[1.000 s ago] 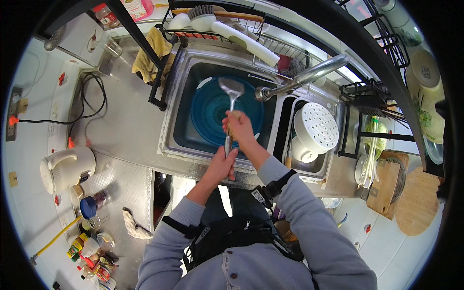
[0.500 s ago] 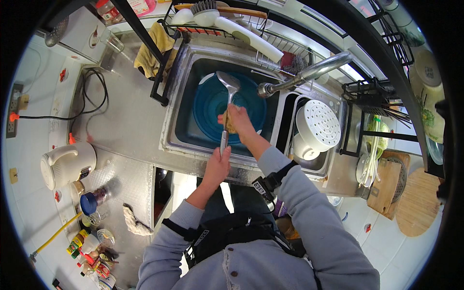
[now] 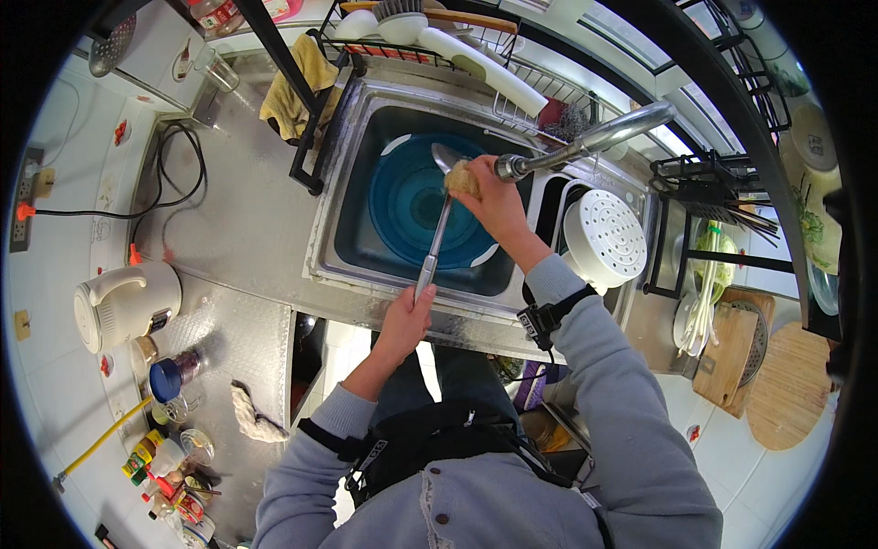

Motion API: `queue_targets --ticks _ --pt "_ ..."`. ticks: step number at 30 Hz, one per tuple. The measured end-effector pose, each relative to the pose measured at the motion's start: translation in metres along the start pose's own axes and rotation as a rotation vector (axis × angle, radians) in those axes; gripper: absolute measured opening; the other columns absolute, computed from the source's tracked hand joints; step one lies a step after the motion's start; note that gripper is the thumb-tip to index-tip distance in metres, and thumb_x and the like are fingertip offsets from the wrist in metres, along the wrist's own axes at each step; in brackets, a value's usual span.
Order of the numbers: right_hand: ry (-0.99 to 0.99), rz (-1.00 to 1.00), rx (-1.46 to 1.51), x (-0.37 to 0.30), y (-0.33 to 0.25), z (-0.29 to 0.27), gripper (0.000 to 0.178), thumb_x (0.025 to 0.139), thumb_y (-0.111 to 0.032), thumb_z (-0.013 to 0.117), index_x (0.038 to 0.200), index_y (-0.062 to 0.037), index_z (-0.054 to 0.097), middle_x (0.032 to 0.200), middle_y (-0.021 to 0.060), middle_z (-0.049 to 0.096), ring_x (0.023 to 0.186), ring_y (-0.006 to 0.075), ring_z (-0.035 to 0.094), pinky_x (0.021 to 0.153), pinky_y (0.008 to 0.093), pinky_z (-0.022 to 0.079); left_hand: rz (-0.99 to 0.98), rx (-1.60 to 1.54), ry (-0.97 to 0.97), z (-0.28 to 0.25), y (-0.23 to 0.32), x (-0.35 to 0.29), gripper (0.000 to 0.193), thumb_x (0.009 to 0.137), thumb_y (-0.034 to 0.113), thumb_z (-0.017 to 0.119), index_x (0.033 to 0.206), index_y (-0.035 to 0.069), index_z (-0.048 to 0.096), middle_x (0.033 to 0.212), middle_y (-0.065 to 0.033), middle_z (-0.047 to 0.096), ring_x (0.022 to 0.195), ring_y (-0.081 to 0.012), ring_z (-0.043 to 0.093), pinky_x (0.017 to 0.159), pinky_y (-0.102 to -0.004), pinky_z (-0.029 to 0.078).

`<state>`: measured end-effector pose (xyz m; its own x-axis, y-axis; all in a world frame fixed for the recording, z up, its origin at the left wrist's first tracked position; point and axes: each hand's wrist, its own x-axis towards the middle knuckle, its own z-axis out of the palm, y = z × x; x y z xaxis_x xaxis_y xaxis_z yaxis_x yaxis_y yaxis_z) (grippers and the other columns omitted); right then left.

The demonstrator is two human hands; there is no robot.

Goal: The person washes a white colander, a metal ladle, and a blue plastic basin in a kitchen sink using a sponge and running water. The person scrubs each item, rinses them, and places the colander on the counter.

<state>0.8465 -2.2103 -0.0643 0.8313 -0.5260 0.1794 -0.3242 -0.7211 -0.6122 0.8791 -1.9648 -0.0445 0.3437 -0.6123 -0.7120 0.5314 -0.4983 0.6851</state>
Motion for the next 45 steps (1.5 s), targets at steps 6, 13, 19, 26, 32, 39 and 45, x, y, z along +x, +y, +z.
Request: queue_targets --ticks 6,13,19,26,32,39,45 --pt "-0.169 -0.293 0.039 -0.035 -0.042 0.009 0.034 0.074 -0.013 0.073 0.105 -0.0052 0.060 0.114 0.0121 0.054 0.101 0.0316 0.054 0.088 0.0390 0.044 -0.039 -0.067 -0.020 -0.013 0.017 0.004 0.035 0.098 0.039 0.052 0.081 0.009 0.047 0.059 0.0019 0.044 0.047 -0.0069 0.041 0.043 -0.0236 0.032" --pt "-0.033 -0.175 -0.118 -0.019 -0.033 -0.003 0.028 0.078 -0.018 0.071 0.102 -0.0043 0.063 0.109 0.0119 0.055 0.097 0.0328 0.056 0.081 0.0421 0.048 -0.075 -0.031 -0.067 -0.020 0.017 -0.012 0.032 0.098 0.038 0.053 0.085 0.009 0.049 0.058 0.0031 0.042 0.045 -0.0059 0.038 0.040 -0.0237 0.031" --pt "-0.097 -0.378 0.031 -0.031 -0.034 0.002 0.030 0.079 -0.019 0.070 0.105 -0.0071 0.063 0.108 0.0115 0.055 0.100 0.0310 0.056 0.082 0.0420 0.047 -0.069 -0.070 -0.093 -0.031 0.020 -0.010 0.030 0.099 0.035 0.053 0.086 0.009 0.049 0.057 0.0033 0.042 0.044 -0.0055 0.037 0.039 -0.0231 0.030" --pt "-0.079 -0.143 -0.028 -0.014 -0.033 0.000 0.034 0.079 -0.014 0.071 0.108 -0.0012 0.061 0.114 0.0131 0.052 0.102 0.0330 0.052 0.089 0.0398 0.045 -0.062 -0.052 -0.089 -0.030 0.023 -0.013 0.029 0.099 0.036 0.052 0.087 0.010 0.049 0.058 0.0034 0.043 0.043 -0.0053 0.038 0.038 -0.0235 0.029" --pt "-0.079 0.171 0.345 -0.087 -0.058 0.054 0.032 0.091 -0.023 0.061 0.109 0.0036 0.055 0.110 0.0212 0.052 0.101 0.0349 0.052 0.089 0.0393 0.043 0.053 -0.004 0.024 -0.029 0.000 0.026 0.027 0.099 0.034 0.051 0.088 0.010 0.048 0.060 0.0027 0.044 0.044 -0.0066 0.039 0.039 -0.0239 0.030" --pt "-0.162 0.742 0.651 -0.069 -0.060 0.078 0.039 0.090 -0.031 0.067 0.110 0.0005 0.054 0.095 0.0096 0.060 0.084 0.0221 0.060 0.071 0.0310 0.048 0.469 0.443 0.224 -0.004 -0.027 0.055 0.021 0.099 0.027 0.048 0.093 0.007 0.050 0.064 0.0000 0.049 0.052 -0.0089 0.045 0.046 -0.0260 0.035" --pt "-0.168 0.978 1.239 -0.054 -0.057 0.061 0.030 0.085 -0.025 0.072 0.100 -0.0034 0.059 0.083 0.0056 0.061 0.071 0.0146 0.060 0.063 0.0272 0.049 -0.146 -0.379 -0.322 -0.010 -0.002 0.035 0.026 0.101 0.037 0.046 0.095 0.012 0.050 0.060 0.0028 0.043 0.049 -0.0097 0.044 0.044 -0.0244 0.035"
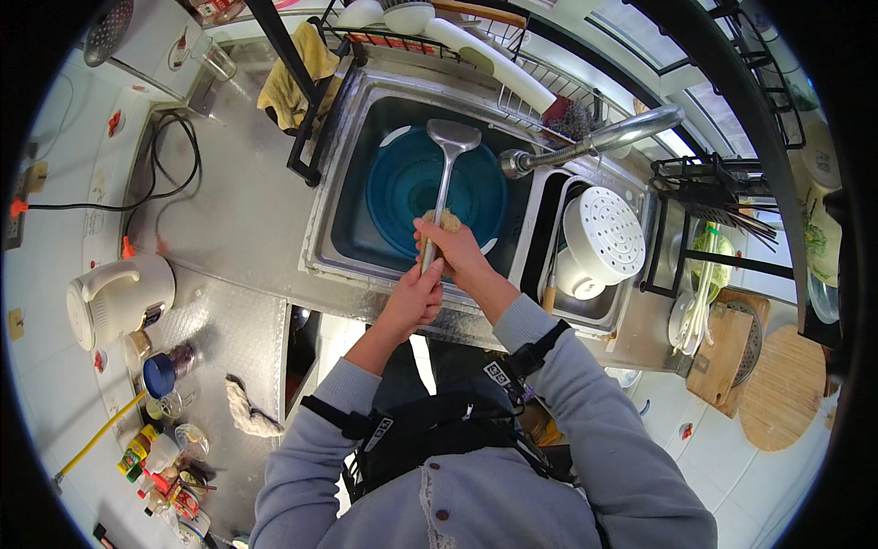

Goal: The person washes a white colander, a metal ladle, and a blue plastic basin in a kitchen sink using a sponge and running water. The person scrubs each item, rinses them, and places the colander on the counter.

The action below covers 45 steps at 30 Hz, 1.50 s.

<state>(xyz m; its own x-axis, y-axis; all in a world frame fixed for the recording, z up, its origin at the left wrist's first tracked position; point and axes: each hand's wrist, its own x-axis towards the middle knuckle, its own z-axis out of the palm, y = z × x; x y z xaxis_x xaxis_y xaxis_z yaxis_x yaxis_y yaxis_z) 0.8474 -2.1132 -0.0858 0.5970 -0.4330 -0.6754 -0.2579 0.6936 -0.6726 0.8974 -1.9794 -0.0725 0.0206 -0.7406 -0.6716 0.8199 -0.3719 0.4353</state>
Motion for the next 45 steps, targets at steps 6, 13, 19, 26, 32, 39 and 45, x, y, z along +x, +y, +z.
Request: queue_targets --ticks 6,13,19,26,32,39,45 --pt "-0.049 0.087 -0.260 -0.009 -0.003 -0.020 0.026 0.079 -0.021 0.072 0.096 -0.0027 0.063 0.081 0.0098 0.065 0.070 0.0207 0.063 0.063 0.0345 0.051 -0.253 -0.076 -0.320 -0.011 0.007 0.001 0.034 0.096 0.039 0.054 0.112 0.010 0.049 0.082 -0.0010 0.058 0.074 -0.0143 0.058 0.068 -0.0283 0.048" --pt "0.032 -0.263 -1.338 -0.027 -0.020 -0.059 0.038 0.070 -0.026 0.072 0.097 -0.0026 0.060 0.086 0.0172 0.067 0.084 0.0378 0.065 0.071 0.0458 0.052 0.204 0.134 0.368 0.006 0.032 0.053 0.053 0.091 0.035 0.058 0.134 0.008 0.042 0.118 -0.0116 0.058 0.116 -0.0236 0.054 0.098 -0.0421 0.039" --pt "0.124 -0.486 -1.616 -0.052 -0.030 -0.054 0.035 0.069 -0.021 0.074 0.094 -0.0072 0.054 0.087 0.0114 0.064 0.080 0.0312 0.066 0.066 0.0431 0.053 0.246 -0.467 0.460 0.045 0.041 0.094 0.031 0.102 0.041 0.043 0.095 0.011 0.048 0.068 -0.0008 0.043 0.058 -0.0149 0.045 0.063 -0.0330 0.044" --pt "0.271 -0.541 -1.813 -0.083 -0.032 -0.082 0.043 0.068 -0.018 0.078 0.099 -0.0074 0.050 0.093 0.0088 0.059 0.090 0.0268 0.063 0.071 0.0411 0.051 0.468 -0.602 0.685 0.043 0.055 0.111 0.036 0.101 0.045 0.040 0.085 0.013 0.041 0.064 0.0024 0.031 0.048 -0.0096 0.028 0.041 -0.0242 0.023" --pt "-0.072 -0.353 -1.334 -0.078 -0.038 -0.093 0.028 0.076 -0.013 0.072 0.099 -0.0049 0.057 0.079 0.0083 0.062 0.070 0.0223 0.064 0.061 0.0346 0.051 0.493 -0.634 0.490 0.047 0.061 0.104 0.041 0.101 0.048 0.041 0.077 0.015 0.038 0.060 0.0039 0.027 0.046 -0.0082 0.023 0.041 -0.0251 0.016" --pt "-0.440 0.281 -0.129 -0.062 -0.043 -0.083 0.037 0.079 -0.027 0.076 0.100 -0.0052 0.055 0.075 0.0038 0.060 0.064 0.0095 0.059 0.058 0.0250 0.048 0.453 -0.668 0.282 0.046 0.065 0.106 0.045 0.100 0.048 0.042 0.069 0.017 0.032 0.056 0.0050 0.022 0.044 -0.0079 0.016 0.040 -0.0265 0.012" --pt "-0.088 -0.152 -0.907 -0.086 -0.035 -0.058 0.045 0.084 -0.035 0.071 0.105 -0.0017 0.050 0.076 0.0113 0.064 0.064 0.0182 0.065 0.059 0.0323 0.050 0.267 -0.592 0.333 0.033 0.066 0.104 0.031 0.101 0.039 0.044 0.085 0.013 0.045 0.059 0.0035 0.030 0.046 -0.0084 0.025 0.040 -0.0241 0.019"
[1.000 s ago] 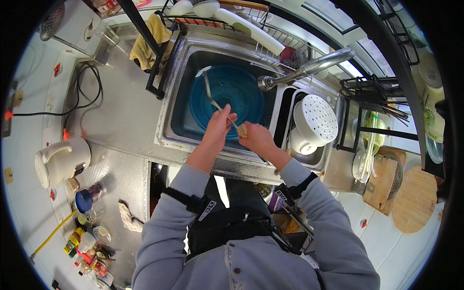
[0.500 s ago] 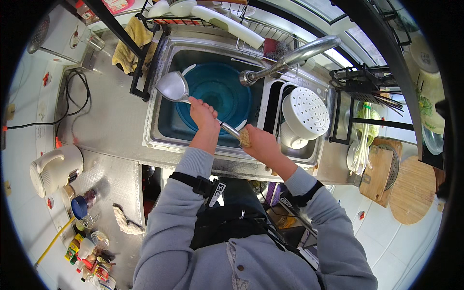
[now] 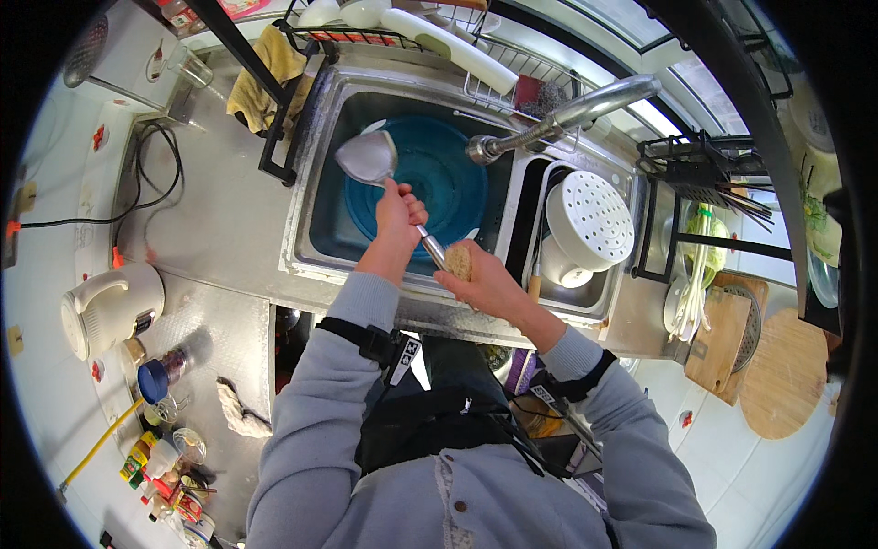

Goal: The person washes a white colander, a metal ladle, and a blue plastic basin in a kitchen sink using a sponge and running water. The person scrubs each item, rinses them, and places the colander on the counter.

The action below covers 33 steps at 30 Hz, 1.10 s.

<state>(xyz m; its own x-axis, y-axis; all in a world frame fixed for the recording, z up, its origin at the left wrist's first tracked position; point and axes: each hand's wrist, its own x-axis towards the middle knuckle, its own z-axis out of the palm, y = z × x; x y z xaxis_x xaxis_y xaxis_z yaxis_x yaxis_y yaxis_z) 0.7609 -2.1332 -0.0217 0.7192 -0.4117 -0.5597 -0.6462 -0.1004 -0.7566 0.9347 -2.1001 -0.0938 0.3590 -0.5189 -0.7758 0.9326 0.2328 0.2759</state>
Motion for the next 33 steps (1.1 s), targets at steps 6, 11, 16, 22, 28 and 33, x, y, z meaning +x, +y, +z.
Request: queue_targets --ticks 6,11,16,22,28,33 --pt "0.061 -0.047 0.040 0.009 -0.002 0.014 0.047 0.088 -0.040 0.065 0.109 -0.0017 0.047 0.085 0.0200 0.065 0.077 0.0314 0.067 0.067 0.0393 0.051 0.070 0.308 -0.011 -0.018 -0.022 -0.026 0.027 0.102 0.032 0.044 0.118 0.011 0.047 0.066 0.0004 0.037 0.052 -0.0102 0.036 0.042 -0.0258 0.033" --pt "0.217 -0.143 0.005 0.040 -0.005 -0.013 0.041 0.094 -0.033 0.058 0.117 -0.0013 0.046 0.092 0.0222 0.063 0.086 0.0367 0.065 0.074 0.0413 0.049 -0.170 0.393 -0.071 -0.044 0.006 -0.045 0.032 0.103 0.034 0.039 0.117 0.007 0.050 0.061 0.0043 0.031 0.047 -0.0052 0.027 0.038 -0.0205 0.023" --pt "0.505 -0.555 -0.324 0.100 -0.026 -0.026 0.041 0.092 -0.030 0.056 0.121 -0.0025 0.050 0.121 0.0227 0.055 0.117 0.0396 0.051 0.094 0.0451 0.042 -0.349 0.526 -0.136 -0.044 0.009 -0.089 0.027 0.101 0.037 0.042 0.093 0.011 0.047 0.059 0.0053 0.029 0.043 -0.0044 0.025 0.036 -0.0206 0.020" --pt "0.213 -0.725 -0.548 0.113 -0.019 -0.001 0.052 0.083 -0.018 0.063 0.131 -0.0064 0.051 0.141 0.0166 0.044 0.133 0.0366 0.039 0.112 0.0471 0.027 -0.338 0.541 -0.171 -0.035 0.028 -0.113 0.024 0.102 0.034 0.042 0.088 0.014 0.043 0.059 0.0056 0.031 0.042 -0.0036 0.025 0.035 -0.0197 0.020" --pt "0.394 -0.808 -0.604 0.126 -0.016 -0.012 0.051 0.087 -0.007 0.056 0.137 -0.0051 0.046 0.146 0.0157 0.040 0.137 0.0343 0.034 0.113 0.0435 0.027 -0.499 0.574 -0.311 -0.040 0.020 -0.121 0.024 0.102 0.033 0.041 0.087 0.014 0.042 0.060 0.0060 0.031 0.042 -0.0038 0.026 0.034 -0.0200 0.021" --pt "0.267 -0.787 -0.597 0.130 0.017 -0.002 0.049 0.082 -0.003 0.060 0.131 -0.0058 0.052 0.139 0.0183 0.046 0.131 0.0367 0.041 0.109 0.0431 0.034 -0.401 0.560 -0.167 -0.059 0.040 -0.095 0.023 0.103 0.030 0.041 0.089 0.012 0.043 0.058 0.0066 0.030 0.042 -0.0025 0.025 0.034 -0.0184 0.020"
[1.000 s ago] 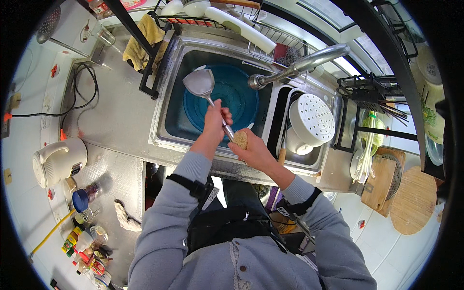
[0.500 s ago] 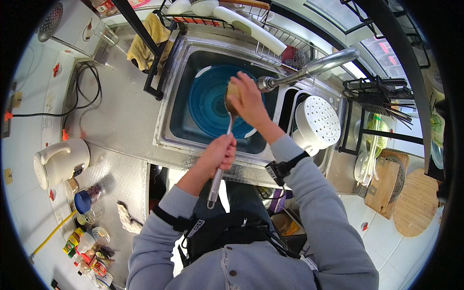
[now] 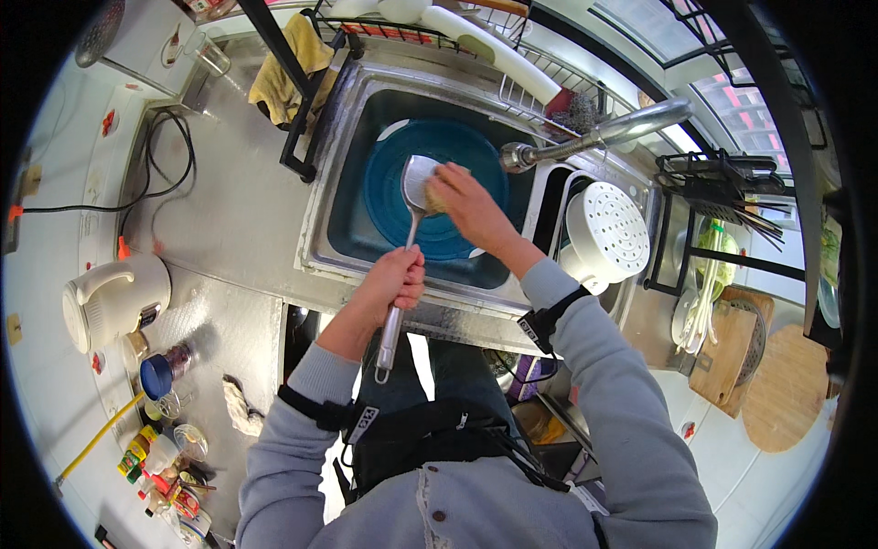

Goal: The person washes a white colander, a metal ladle, and a blue plastic basin in a kitchen sink using a sponge and running water. The person scrubs each item, rinses them, and places the colander on the counter.

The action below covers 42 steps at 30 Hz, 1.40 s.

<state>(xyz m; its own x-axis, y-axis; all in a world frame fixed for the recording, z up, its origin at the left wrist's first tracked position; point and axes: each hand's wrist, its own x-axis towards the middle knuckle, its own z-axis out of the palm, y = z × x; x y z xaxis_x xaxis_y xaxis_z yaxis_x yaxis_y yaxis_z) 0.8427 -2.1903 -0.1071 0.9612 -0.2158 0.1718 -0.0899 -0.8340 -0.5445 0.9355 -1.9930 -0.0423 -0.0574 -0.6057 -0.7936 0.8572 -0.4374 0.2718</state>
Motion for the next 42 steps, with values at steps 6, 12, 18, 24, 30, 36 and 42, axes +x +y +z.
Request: queue_targets --ticks 6,12,18,24,30,36,42 --pt "0.012 0.346 0.207 -0.019 0.052 0.032 0.037 0.084 -0.009 0.064 0.121 -0.0064 0.057 0.118 0.0190 0.057 0.110 0.0359 0.056 0.094 0.0393 0.046 -0.160 -0.091 0.016 -0.039 0.017 0.068 0.020 0.102 0.019 0.040 0.110 0.004 0.050 0.061 0.0056 0.032 0.046 -0.0033 0.029 0.038 -0.0176 0.025" --pt "-0.153 0.653 0.180 0.004 0.074 0.072 0.039 0.083 -0.020 0.069 0.118 -0.0066 0.057 0.111 0.0167 0.064 0.103 0.0321 0.063 0.089 0.0374 0.050 -0.201 -0.234 0.029 -0.046 0.030 0.108 0.023 0.101 0.015 0.041 0.115 -0.002 0.047 0.077 -0.0047 0.056 0.054 -0.0080 0.050 0.040 -0.0195 0.038" --pt "-0.155 0.709 0.147 0.016 0.124 0.103 0.041 0.076 -0.020 0.075 0.109 -0.0033 0.060 0.109 0.0201 0.064 0.100 0.0346 0.063 0.086 0.0399 0.050 0.008 -0.025 0.237 -0.048 0.014 0.078 0.045 0.101 0.016 0.043 0.141 0.002 0.029 0.101 -0.0137 0.064 0.064 -0.0125 0.059 0.041 -0.0213 0.042" --pt "0.230 0.766 0.234 0.040 0.165 0.154 0.040 0.073 -0.019 0.077 0.104 0.0003 0.060 0.103 0.0214 0.066 0.094 0.0354 0.064 0.081 0.0425 0.051 -0.028 0.048 0.220 -0.065 0.007 0.085 0.051 0.102 0.015 0.038 0.149 0.011 0.020 0.098 -0.0082 0.056 0.053 -0.0075 0.036 0.040 -0.0181 0.029" --pt "0.078 0.142 -0.045 0.013 0.136 0.185 0.040 0.082 -0.004 0.061 0.122 -0.0024 0.055 0.120 0.0258 0.058 0.118 0.0426 0.051 0.101 0.0428 0.041 0.047 0.059 0.230 -0.064 0.007 0.090 0.054 0.102 0.016 0.037 0.152 0.011 0.017 0.098 -0.0073 0.056 0.052 -0.0072 0.034 0.041 -0.0194 0.027" --pt "-0.166 0.513 -0.047 0.039 0.140 0.148 0.046 0.088 -0.005 0.054 0.134 -0.0052 0.050 0.141 0.0244 0.043 0.133 0.0417 0.038 0.112 0.0427 0.032 -0.027 0.072 0.194 -0.066 0.010 0.086 0.054 0.102 0.016 0.037 0.152 0.010 0.016 0.099 -0.0071 0.056 0.051 -0.0065 0.033 0.041 -0.0198 0.027" --pt "-0.221 0.164 0.053 0.042 0.134 0.177 0.047 0.090 -0.008 0.051 0.136 -0.0057 0.047 0.142 0.0232 0.042 0.131 0.0407 0.040 0.110 0.0436 0.033 -0.002 0.096 0.249 -0.070 0.004 0.089 0.053 0.102 0.016 0.038 0.151 0.009 0.019 0.097 -0.0068 0.057 0.051 -0.0063 0.032 0.041 -0.0205 0.027"
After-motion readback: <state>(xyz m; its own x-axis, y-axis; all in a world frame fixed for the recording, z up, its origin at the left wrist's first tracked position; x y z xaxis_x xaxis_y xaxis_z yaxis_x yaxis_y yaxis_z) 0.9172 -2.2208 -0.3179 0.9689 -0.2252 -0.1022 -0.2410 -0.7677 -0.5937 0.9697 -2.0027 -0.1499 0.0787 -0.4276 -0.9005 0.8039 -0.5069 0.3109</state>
